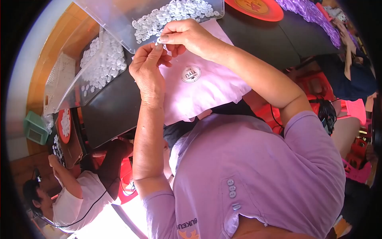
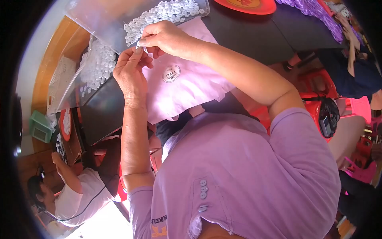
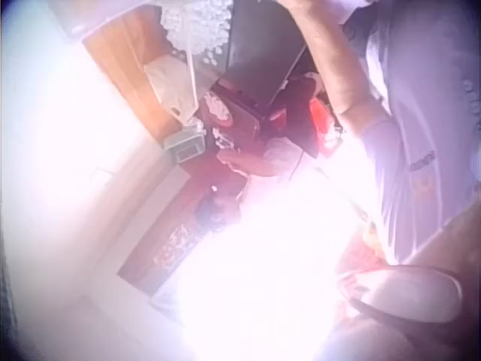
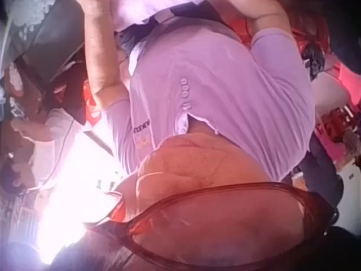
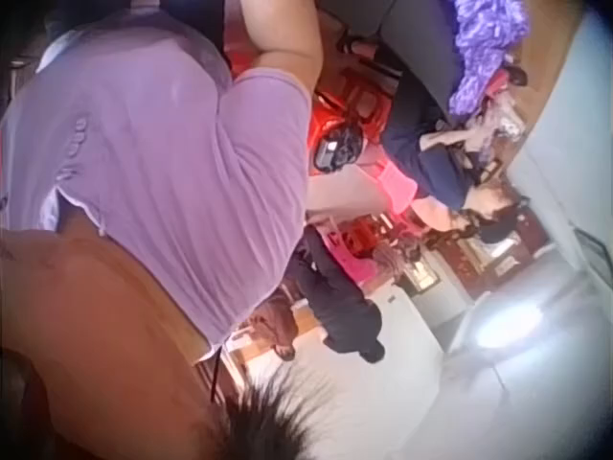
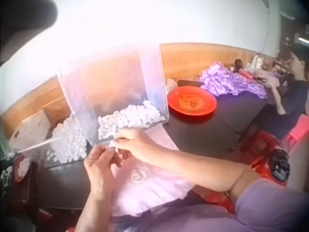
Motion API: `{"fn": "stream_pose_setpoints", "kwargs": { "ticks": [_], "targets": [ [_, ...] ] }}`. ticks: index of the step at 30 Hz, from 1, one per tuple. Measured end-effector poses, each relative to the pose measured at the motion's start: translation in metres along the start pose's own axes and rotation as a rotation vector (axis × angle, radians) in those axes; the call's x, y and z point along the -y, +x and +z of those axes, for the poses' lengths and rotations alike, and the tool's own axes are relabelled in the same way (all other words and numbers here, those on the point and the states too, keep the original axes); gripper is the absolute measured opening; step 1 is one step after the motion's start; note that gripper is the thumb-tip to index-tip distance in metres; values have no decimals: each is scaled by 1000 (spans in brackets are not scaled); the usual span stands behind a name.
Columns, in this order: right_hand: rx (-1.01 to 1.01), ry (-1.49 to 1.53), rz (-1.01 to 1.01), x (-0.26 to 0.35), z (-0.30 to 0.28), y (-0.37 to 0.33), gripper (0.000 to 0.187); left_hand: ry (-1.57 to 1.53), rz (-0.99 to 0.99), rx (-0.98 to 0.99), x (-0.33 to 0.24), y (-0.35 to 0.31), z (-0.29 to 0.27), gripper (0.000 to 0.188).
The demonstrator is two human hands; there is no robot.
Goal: Attaching small white decorative items to a pink fabric piece using manual dexterity.
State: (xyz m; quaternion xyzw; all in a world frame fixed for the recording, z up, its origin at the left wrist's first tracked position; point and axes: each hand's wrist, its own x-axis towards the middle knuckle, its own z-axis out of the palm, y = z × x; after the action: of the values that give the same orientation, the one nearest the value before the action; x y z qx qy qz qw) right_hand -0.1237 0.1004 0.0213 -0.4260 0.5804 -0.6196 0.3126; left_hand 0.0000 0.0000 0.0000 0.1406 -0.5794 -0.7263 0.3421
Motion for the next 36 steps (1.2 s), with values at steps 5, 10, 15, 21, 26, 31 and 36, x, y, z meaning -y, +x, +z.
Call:
{"fn": "stream_pose_setpoints", "kwargs": {
  "ticks": [5, 10, 15, 21, 26, 31, 36],
  "targets": [
    [1, -11, 14, 0, -4, -2, 20, 7, -9, 4, -1, -3, 3, 16],
    [-5, -4, 28, 9, -11, -2, 22, -104, 15, 53, -3, -2, -1, 18],
    [95, 17, 45, 13, -14, -4, 23, -100, 85, 171, -5, -4, 3, 26],
    [195, 24, 70, 18, -13, -7, 25, -115, 136, 167, -6, -5, 3, 30],
    [221, 7, 102, 19, -13, -8, 28, -159, 96, 196, -7, -5, -1, 28],
    [216, -32, 97, 17, -14, -7, 29, -155, 71, 160, -9, -6, 0, 25],
    [233, -49, 93, 15, -14, -6, 29, -142, 86, 161, -6, -5, -1, 25]
  ]
}}
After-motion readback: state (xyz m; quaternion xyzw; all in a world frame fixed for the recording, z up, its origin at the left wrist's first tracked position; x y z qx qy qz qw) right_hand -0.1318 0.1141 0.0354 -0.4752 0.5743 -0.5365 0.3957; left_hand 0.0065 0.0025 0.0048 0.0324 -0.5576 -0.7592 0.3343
